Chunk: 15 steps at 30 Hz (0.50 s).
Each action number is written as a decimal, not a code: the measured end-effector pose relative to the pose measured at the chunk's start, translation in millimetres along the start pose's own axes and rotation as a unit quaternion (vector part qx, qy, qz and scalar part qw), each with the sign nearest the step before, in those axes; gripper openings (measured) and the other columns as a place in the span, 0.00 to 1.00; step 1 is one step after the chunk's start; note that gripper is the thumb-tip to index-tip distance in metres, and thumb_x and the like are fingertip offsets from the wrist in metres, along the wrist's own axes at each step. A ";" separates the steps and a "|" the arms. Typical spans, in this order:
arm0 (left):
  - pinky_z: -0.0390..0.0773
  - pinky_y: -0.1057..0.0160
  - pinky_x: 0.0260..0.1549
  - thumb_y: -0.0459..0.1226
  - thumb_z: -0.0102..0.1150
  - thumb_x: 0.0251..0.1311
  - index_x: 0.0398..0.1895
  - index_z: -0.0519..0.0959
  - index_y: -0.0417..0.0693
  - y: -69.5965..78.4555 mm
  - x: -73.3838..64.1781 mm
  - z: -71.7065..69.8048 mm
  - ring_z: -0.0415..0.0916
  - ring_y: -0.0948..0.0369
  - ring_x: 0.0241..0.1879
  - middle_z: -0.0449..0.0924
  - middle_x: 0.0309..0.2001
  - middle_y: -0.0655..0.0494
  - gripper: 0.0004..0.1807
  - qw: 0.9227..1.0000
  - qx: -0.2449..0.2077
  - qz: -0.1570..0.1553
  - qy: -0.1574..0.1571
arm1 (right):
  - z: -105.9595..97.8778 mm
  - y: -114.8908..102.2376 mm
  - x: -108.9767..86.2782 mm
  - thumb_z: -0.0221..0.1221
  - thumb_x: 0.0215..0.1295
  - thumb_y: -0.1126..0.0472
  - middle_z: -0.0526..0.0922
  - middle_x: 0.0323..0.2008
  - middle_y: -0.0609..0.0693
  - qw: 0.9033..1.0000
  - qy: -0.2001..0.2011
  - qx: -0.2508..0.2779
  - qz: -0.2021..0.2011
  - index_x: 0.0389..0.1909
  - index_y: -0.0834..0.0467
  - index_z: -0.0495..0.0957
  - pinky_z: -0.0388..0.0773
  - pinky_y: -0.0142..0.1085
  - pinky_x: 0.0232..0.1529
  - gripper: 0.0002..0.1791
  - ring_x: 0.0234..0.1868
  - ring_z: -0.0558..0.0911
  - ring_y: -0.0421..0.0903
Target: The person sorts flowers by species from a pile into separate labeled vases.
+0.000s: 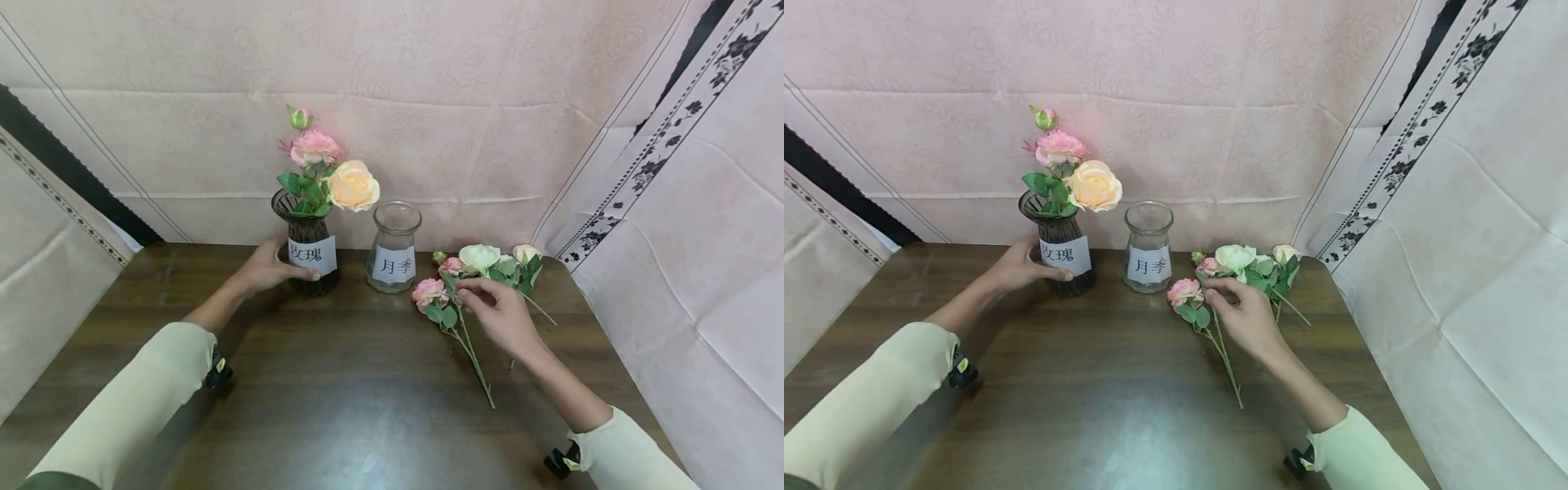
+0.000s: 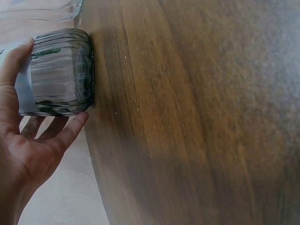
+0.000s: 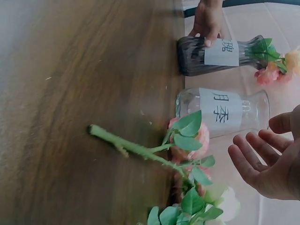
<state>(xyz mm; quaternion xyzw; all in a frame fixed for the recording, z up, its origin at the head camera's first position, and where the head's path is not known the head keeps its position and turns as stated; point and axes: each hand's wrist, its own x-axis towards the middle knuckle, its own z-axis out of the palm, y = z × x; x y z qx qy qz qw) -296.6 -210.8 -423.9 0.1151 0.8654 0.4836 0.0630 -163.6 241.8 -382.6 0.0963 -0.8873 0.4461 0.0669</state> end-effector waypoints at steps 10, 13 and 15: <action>0.69 0.34 0.80 0.48 0.89 0.58 0.83 0.69 0.48 -1.6 -0.1 0.9 0.72 0.41 0.78 0.78 0.75 0.42 0.53 1.000 -0.011 -0.005 -0.007 | -6.6 9.7 -7.6 0.64 0.85 0.55 0.96 0.49 0.59 1.000 -0.001 -0.012 0.024 0.63 0.56 0.90 0.82 0.31 0.37 0.15 0.42 0.92 0.40; 0.68 0.35 0.81 0.48 0.89 0.58 0.82 0.69 0.48 -1.2 -0.6 0.4 0.71 0.41 0.78 0.79 0.75 0.42 0.53 1.000 -0.009 -0.002 -0.005 | -8.8 12.0 -9.2 0.63 0.86 0.54 0.95 0.50 0.61 0.999 -0.004 -0.004 0.035 0.64 0.57 0.89 0.83 0.31 0.36 0.16 0.45 0.93 0.47; 0.69 0.35 0.80 0.48 0.89 0.57 0.82 0.69 0.48 -0.6 -0.7 -0.2 0.72 0.41 0.78 0.79 0.74 0.42 0.53 1.000 -0.007 0.000 -0.004 | -10.1 14.1 -10.2 0.63 0.86 0.54 0.95 0.50 0.62 0.999 -0.006 -0.001 0.042 0.64 0.59 0.89 0.86 0.32 0.39 0.17 0.47 0.93 0.52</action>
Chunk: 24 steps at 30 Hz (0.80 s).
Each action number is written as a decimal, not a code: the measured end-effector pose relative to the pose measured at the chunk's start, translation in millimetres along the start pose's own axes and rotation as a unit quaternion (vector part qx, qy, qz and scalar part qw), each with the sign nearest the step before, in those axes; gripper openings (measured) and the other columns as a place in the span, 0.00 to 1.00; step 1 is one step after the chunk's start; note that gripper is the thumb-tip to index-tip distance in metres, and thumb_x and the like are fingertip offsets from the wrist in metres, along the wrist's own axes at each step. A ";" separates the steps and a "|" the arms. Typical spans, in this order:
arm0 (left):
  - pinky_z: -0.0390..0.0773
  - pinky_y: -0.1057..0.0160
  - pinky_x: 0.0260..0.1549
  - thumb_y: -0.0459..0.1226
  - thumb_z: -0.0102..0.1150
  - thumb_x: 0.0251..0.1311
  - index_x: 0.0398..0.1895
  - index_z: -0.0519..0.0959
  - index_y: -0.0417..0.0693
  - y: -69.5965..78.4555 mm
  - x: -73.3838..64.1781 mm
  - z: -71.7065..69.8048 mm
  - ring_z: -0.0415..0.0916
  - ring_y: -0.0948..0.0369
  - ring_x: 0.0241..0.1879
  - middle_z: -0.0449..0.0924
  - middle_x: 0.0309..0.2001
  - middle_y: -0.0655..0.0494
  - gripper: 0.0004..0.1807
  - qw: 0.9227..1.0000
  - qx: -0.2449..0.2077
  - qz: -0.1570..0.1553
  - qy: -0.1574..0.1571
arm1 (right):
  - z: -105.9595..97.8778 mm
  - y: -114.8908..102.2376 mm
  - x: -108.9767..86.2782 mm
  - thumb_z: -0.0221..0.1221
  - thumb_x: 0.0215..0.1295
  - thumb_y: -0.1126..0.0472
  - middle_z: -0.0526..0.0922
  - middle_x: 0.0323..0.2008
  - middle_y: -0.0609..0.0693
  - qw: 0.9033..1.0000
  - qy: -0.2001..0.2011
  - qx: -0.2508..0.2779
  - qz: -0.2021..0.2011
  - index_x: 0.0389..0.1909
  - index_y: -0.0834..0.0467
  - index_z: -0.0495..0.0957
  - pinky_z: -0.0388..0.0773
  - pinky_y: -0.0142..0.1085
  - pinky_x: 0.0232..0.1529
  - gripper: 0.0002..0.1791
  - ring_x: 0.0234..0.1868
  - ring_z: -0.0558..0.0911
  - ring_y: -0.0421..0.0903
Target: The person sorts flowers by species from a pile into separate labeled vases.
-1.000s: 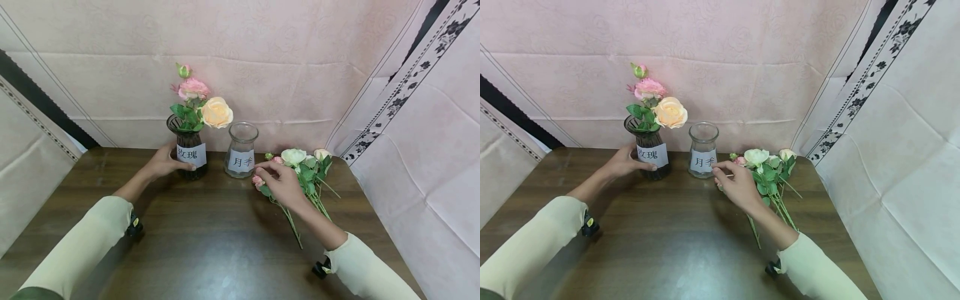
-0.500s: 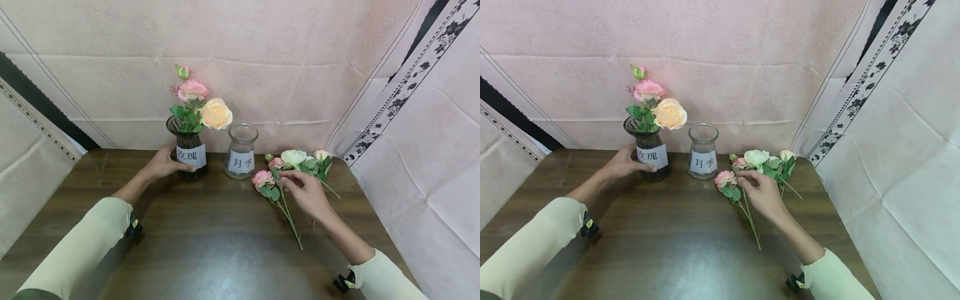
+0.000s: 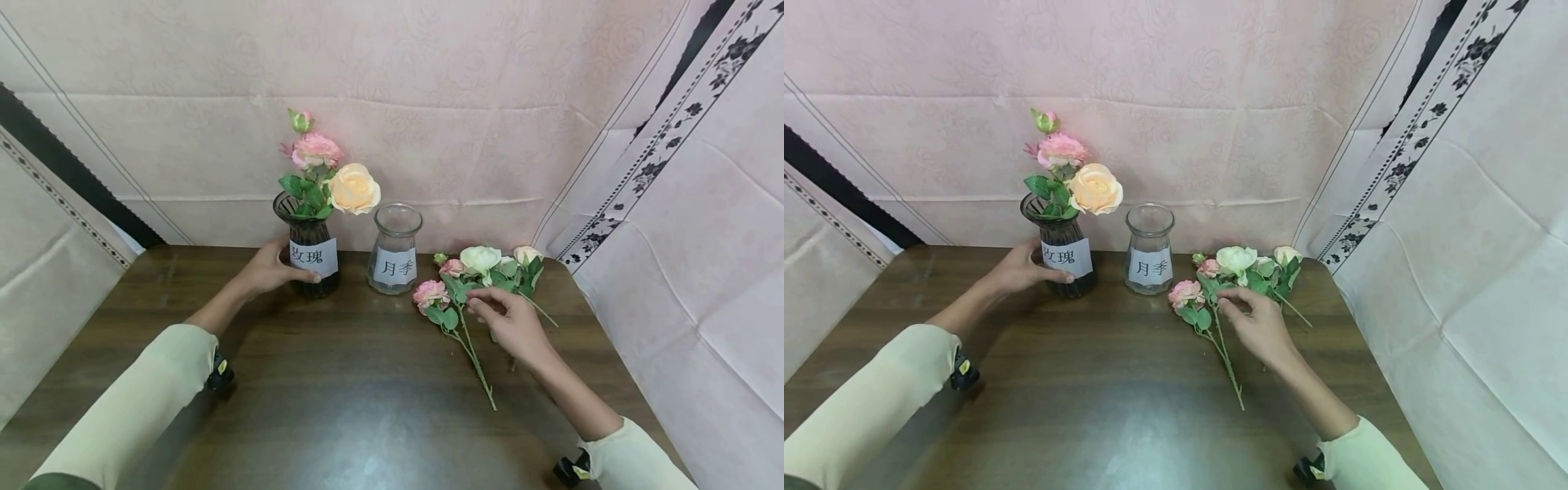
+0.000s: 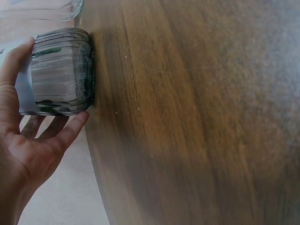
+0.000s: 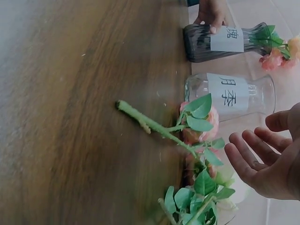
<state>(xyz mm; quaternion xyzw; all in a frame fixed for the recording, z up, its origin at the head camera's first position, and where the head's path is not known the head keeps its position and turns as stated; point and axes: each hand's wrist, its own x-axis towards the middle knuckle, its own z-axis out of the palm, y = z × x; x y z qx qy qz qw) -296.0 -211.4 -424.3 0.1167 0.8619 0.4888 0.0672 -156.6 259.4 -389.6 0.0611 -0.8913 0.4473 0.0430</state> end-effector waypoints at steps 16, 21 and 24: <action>0.69 0.33 0.81 0.48 0.89 0.57 0.84 0.67 0.47 1.3 0.1 0.0 0.71 0.41 0.79 0.77 0.76 0.42 0.55 1.000 -0.004 -0.003 -0.006 | -23.1 18.5 -2.8 0.62 0.87 0.51 0.95 0.52 0.61 0.999 -0.004 -0.036 0.009 0.67 0.60 0.87 0.91 0.35 0.44 0.21 0.47 0.95 0.49; 0.70 0.35 0.79 0.48 0.89 0.58 0.83 0.68 0.47 2.3 -0.3 -0.1 0.72 0.41 0.78 0.78 0.75 0.42 0.54 1.000 -0.006 -0.001 -0.008 | -31.4 20.3 -2.9 0.62 0.87 0.53 0.95 0.53 0.63 0.999 -0.002 -0.043 0.015 0.67 0.62 0.87 0.90 0.32 0.43 0.21 0.45 0.94 0.44; 0.71 0.35 0.79 0.48 0.89 0.58 0.83 0.67 0.47 3.2 -0.6 -0.3 0.72 0.42 0.77 0.78 0.75 0.42 0.55 1.000 -0.005 -0.001 -0.008 | -35.0 21.0 -3.1 0.62 0.87 0.53 0.94 0.55 0.65 0.999 -0.002 -0.042 0.020 0.67 0.62 0.86 0.93 0.35 0.46 0.21 0.46 0.94 0.41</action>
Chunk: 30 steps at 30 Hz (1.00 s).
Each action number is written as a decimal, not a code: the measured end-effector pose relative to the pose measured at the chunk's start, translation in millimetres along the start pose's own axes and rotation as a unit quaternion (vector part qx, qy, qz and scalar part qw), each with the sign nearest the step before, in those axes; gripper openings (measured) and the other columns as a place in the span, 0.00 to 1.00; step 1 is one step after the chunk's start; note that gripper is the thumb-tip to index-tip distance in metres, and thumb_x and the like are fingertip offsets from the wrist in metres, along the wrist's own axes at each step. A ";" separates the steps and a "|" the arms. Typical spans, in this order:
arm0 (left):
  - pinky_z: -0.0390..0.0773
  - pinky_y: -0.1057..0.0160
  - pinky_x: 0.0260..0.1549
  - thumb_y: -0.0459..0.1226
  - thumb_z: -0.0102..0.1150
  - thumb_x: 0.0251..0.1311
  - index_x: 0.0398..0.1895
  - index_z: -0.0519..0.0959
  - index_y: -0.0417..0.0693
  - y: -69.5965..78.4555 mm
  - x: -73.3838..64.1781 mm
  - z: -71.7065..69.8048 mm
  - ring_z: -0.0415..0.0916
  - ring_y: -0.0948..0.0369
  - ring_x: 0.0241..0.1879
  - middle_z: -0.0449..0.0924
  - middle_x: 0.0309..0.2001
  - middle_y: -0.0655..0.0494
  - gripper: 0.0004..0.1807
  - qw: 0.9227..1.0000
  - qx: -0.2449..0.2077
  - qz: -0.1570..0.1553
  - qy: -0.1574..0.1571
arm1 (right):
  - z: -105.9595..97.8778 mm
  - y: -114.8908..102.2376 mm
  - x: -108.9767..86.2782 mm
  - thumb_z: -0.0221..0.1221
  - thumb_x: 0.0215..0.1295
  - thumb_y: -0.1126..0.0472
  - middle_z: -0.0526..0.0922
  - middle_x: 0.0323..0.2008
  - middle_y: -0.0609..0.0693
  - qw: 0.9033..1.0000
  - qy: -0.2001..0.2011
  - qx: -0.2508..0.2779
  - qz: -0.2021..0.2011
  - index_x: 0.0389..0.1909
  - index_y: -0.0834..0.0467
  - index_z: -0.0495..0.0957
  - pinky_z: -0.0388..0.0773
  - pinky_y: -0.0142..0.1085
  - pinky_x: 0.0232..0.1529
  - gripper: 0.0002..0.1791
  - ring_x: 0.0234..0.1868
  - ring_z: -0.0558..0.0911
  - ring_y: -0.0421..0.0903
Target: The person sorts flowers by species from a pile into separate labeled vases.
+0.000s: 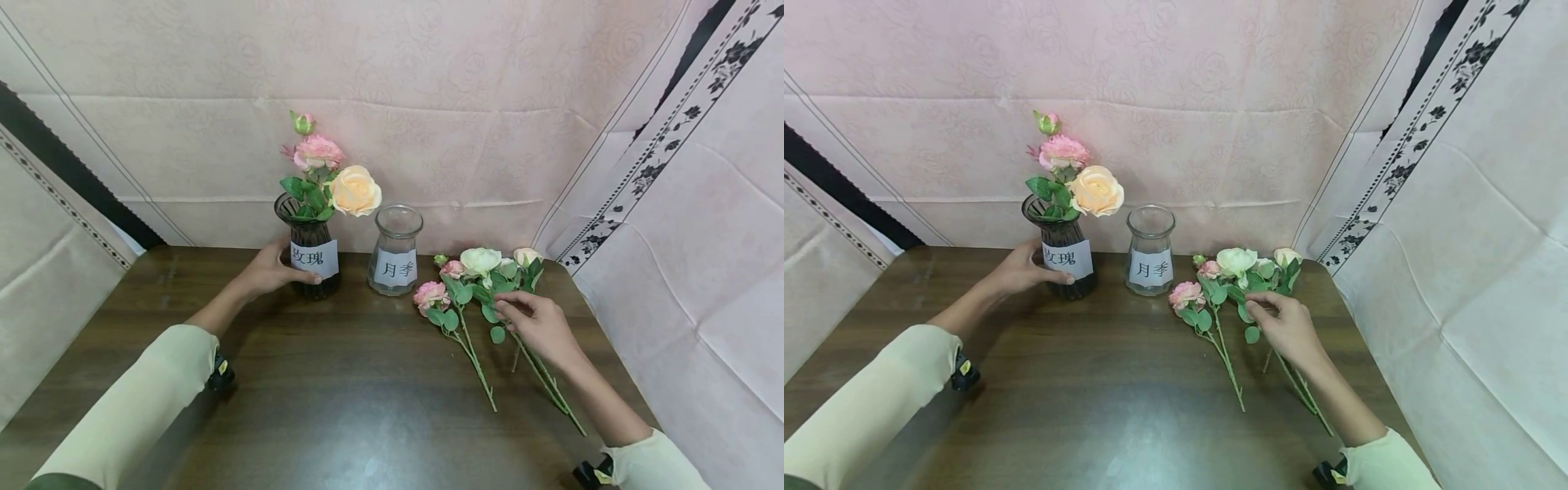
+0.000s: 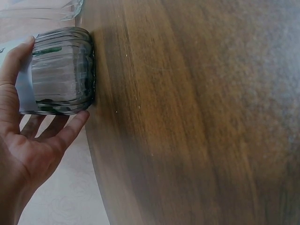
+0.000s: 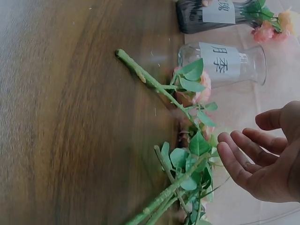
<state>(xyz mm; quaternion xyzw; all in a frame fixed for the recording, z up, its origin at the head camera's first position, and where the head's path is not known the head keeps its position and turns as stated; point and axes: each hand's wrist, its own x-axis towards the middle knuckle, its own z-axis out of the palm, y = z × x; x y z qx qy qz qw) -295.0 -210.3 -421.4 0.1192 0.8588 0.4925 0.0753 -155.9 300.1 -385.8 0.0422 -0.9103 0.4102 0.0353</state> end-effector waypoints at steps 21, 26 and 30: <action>0.67 0.33 0.82 0.49 0.90 0.57 0.86 0.65 0.46 0.5 0.4 -1.6 0.69 0.40 0.81 0.76 0.78 0.42 0.58 1.000 0.001 -0.005 -0.001 | -28.9 35.6 -1.3 0.58 0.86 0.53 0.91 0.32 0.52 0.987 -0.051 -0.118 0.092 0.56 0.61 0.90 0.76 0.37 0.31 0.19 0.30 0.82 0.43; 0.67 0.33 0.82 0.48 0.90 0.57 0.85 0.66 0.46 0.8 0.4 -2.3 0.69 0.41 0.80 0.76 0.77 0.42 0.57 1.000 0.001 -0.004 -0.001 | -31.0 39.3 0.3 0.59 0.83 0.55 0.89 0.31 0.50 0.978 -0.117 -0.130 0.115 0.55 0.64 0.89 0.77 0.38 0.34 0.18 0.30 0.82 0.44; 0.66 0.33 0.82 0.49 0.90 0.57 0.85 0.66 0.46 0.7 0.1 -2.6 0.68 0.41 0.81 0.76 0.77 0.42 0.56 1.000 0.003 -0.007 -0.001 | -29.0 42.5 2.1 0.65 0.78 0.58 0.91 0.34 0.50 0.972 -0.149 -0.147 0.104 0.53 0.64 0.90 0.79 0.38 0.39 0.14 0.34 0.85 0.43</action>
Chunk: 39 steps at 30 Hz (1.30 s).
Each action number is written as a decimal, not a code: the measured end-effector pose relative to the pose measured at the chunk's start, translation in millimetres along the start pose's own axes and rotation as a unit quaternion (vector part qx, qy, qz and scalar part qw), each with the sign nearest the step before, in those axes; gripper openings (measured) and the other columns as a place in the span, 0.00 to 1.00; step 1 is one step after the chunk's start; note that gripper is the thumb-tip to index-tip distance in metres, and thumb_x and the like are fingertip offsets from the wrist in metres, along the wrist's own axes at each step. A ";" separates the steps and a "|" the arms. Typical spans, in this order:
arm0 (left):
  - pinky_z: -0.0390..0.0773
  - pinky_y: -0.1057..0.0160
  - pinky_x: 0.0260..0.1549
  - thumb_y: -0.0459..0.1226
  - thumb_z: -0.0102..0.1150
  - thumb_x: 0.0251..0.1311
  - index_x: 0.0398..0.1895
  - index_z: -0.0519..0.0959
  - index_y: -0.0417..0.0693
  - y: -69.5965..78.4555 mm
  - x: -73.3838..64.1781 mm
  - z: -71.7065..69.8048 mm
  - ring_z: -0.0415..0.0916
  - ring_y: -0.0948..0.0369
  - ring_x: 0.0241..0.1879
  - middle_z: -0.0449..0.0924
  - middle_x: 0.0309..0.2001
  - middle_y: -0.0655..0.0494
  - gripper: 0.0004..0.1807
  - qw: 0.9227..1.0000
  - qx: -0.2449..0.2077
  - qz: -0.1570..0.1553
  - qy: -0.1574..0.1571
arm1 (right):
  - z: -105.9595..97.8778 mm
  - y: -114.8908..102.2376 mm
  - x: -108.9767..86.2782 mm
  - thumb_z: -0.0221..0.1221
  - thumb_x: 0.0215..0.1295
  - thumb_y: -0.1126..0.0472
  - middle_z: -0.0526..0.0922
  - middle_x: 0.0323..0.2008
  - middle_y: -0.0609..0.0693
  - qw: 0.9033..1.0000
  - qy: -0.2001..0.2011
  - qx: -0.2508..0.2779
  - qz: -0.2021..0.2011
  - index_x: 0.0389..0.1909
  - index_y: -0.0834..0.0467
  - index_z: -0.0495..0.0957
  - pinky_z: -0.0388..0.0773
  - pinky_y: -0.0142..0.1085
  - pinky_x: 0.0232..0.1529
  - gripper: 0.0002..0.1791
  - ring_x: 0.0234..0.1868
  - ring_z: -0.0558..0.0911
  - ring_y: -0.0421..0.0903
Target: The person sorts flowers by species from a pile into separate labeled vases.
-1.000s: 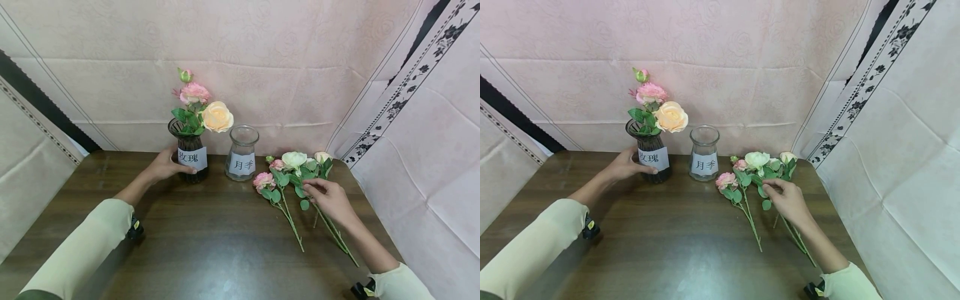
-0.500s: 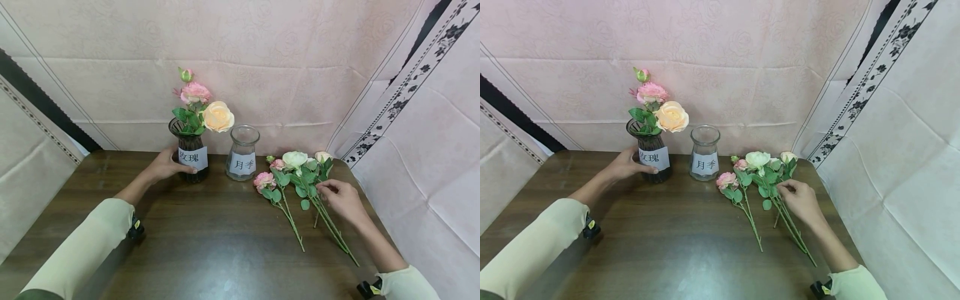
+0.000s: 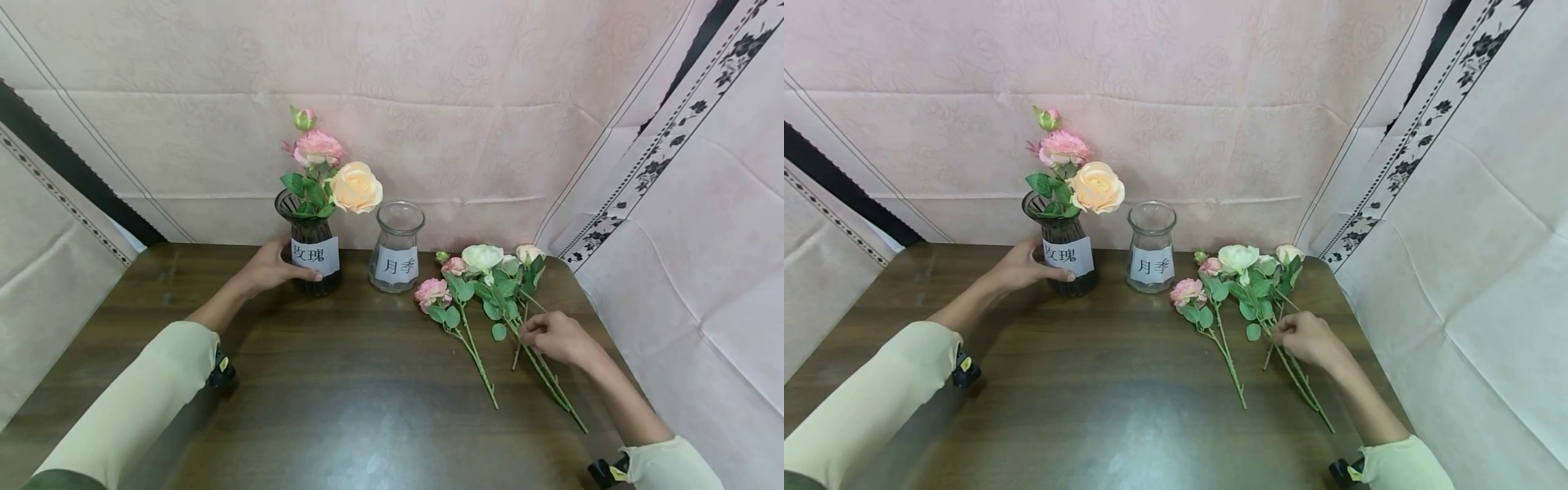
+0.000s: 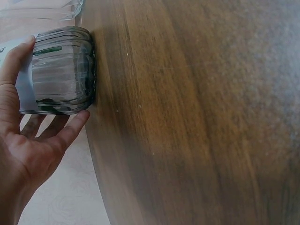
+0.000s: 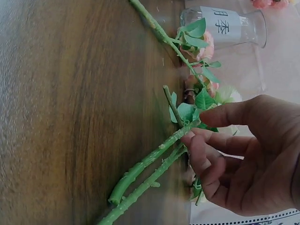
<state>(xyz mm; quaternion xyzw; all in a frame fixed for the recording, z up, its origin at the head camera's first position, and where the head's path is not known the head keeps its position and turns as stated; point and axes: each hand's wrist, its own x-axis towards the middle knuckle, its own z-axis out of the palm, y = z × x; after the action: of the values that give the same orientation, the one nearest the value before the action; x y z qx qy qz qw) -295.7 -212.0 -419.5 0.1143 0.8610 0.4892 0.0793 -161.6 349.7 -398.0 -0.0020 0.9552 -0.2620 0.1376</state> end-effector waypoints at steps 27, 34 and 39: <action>0.67 0.33 0.82 0.49 0.89 0.58 0.85 0.66 0.46 1.1 -1.0 2.2 0.69 0.41 0.80 0.76 0.78 0.42 0.56 1.000 -0.006 0.000 0.001 | 11.7 -17.5 2.2 0.60 0.84 0.66 0.92 0.54 0.51 0.912 -0.144 0.383 -0.024 0.72 0.73 0.73 0.93 0.42 0.55 0.23 0.51 0.94 0.46; 0.69 0.35 0.80 0.48 0.89 0.58 0.83 0.67 0.46 0.6 -1.4 1.7 0.71 0.42 0.79 0.77 0.76 0.42 0.54 1.000 -0.007 0.003 0.001 | 11.7 -35.2 7.7 0.59 0.84 0.69 0.91 0.49 0.50 0.892 -0.121 0.434 -0.033 0.69 0.68 0.74 0.93 0.42 0.56 0.18 0.50 0.94 0.46; 0.71 0.37 0.78 0.48 0.89 0.58 0.82 0.68 0.46 0.6 -1.6 1.5 0.72 0.42 0.77 0.78 0.75 0.42 0.53 1.000 -0.009 0.004 0.002 | 12.1 -50.0 10.7 0.59 0.85 0.69 0.90 0.49 0.50 0.881 -0.093 0.460 -0.053 0.64 0.65 0.74 0.93 0.42 0.57 0.14 0.51 0.94 0.46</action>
<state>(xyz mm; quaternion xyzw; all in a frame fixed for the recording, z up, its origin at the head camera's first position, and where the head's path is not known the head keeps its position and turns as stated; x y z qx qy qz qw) -293.7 -210.9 -419.7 0.1159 0.8564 0.4973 0.0763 -172.1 299.7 -385.8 -0.0138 0.7083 -0.6778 0.1967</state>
